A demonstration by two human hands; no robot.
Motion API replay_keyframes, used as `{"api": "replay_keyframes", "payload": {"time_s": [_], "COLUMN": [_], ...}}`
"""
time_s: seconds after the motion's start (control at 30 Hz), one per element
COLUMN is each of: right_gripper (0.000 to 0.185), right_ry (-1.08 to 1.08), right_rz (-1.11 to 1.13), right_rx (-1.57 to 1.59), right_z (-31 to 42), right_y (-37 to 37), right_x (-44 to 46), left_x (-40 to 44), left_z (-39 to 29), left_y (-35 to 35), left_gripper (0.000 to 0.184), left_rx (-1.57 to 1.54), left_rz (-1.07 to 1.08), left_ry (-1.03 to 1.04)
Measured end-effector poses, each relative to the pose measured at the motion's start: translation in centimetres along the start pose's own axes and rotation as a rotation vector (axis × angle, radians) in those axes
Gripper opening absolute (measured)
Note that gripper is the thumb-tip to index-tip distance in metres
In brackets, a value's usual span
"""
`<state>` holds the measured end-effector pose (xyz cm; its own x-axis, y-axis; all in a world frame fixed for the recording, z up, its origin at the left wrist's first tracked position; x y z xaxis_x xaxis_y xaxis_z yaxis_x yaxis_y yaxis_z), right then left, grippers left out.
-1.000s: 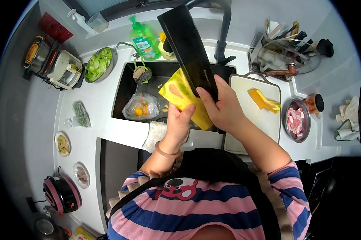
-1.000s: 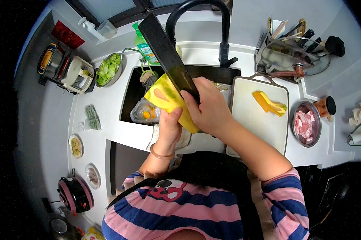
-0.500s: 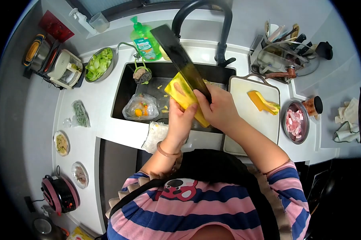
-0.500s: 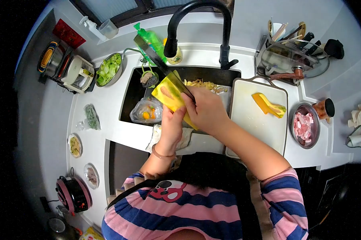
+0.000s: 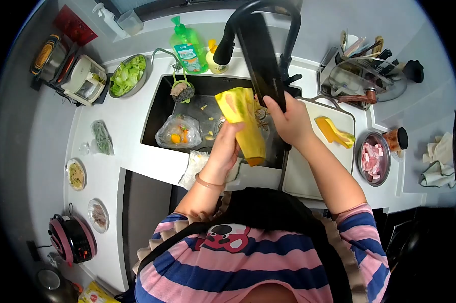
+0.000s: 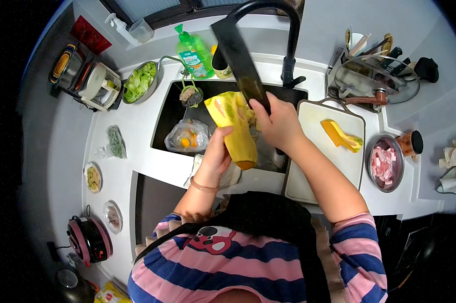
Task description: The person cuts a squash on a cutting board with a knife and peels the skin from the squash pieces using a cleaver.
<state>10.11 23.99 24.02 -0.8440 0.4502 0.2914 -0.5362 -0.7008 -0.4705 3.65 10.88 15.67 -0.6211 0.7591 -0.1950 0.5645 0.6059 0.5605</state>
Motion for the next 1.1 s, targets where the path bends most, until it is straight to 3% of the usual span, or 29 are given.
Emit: {"api": "replay_keyframes", "payload": {"time_s": [0.03, 0.13, 0.2, 0.27, 0.33, 0.37, 0.43, 0.6, 0.63, 0.67, 0.8, 0.9, 1.1], "right_gripper": [0.02, 0.021, 0.022, 0.023, 0.023, 0.023, 0.02, 0.017, 0.017, 0.017, 0.016, 0.017, 0.016], "right_ry": [-0.007, 0.033, -0.264, -0.329, -0.048, -0.047, 0.394, 0.477, 0.517, 0.517, 0.489, 0.446, 0.355], "right_rz": [-0.027, -0.031, -0.15, -0.182, -0.091, -0.089, 0.027, -0.034, -0.036, -0.037, -0.121, -0.127, -0.177], "right_rx": [0.048, 0.14, 0.163, 0.103, 0.3, 0.303, 0.545, 0.852, 0.883, 0.884, 0.836, 0.776, 0.851], "right_z": [-0.2, -0.9, -0.3, -0.4, -1.1, -0.7, -2.4, -1.6, -1.6, -1.4, -1.3, -0.5, 0.2], "right_y": [-0.1, 0.5, 0.9, 1.2, 1.8, 1.6, 2.3, 2.7, 2.8, 2.9, 2.5, 2.3, 1.8], "right_x": [0.2, 0.3, 0.3, 0.0, -0.1, -0.1, -0.6, -1.3, -1.5, -1.6, -2.0, -2.6, -3.0], "left_x": [0.0, 0.2, 0.2, 0.0, -0.1, -0.2, -0.4, -0.5, -0.6, -0.7, -0.8, -0.9, -1.4], "left_z": [0.7, 0.7, 0.4, 0.1, -0.1, -0.2, -0.4, 0.0, -0.3, -0.6, -0.7, -0.8, -1.6], "left_y": [-0.3, -0.9, -1.0, -1.0, -1.1, -1.1, -0.9, 0.2, 1.2, 2.1, 2.3, 2.7, 2.9], "left_gripper": [0.046, 0.052, 0.054, 0.053, 0.053, 0.053, 0.052, 0.052, 0.053, 0.053, 0.053, 0.059, 0.059], "left_rx": [-0.11, -0.205, -0.189, -0.188, -0.209, -0.233, -0.225, -0.149, -0.17, -0.192, -0.194, -0.025, -0.041], "left_rz": [0.009, 0.005, 0.005, 0.002, 0.001, -0.001, 0.009, -0.011, 0.075, 0.161, 0.134, 0.147, 0.019], "left_ry": [-0.08, -0.033, -0.029, -0.038, -0.036, -0.034, -0.017, 0.028, 0.066, 0.106, 0.127, 0.136, 0.234]}}
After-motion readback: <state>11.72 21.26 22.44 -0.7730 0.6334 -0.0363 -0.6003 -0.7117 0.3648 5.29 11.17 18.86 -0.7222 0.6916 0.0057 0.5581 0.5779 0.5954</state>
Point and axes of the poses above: each hand's wrist, its own x-axis towards the middle knuckle, its own y-axis out of the palm, z = x × y, the point moved 6 cm from there along x, towards the middle knuckle, and after that the axes turned 5 degrees about x, right-handed, at the moved point
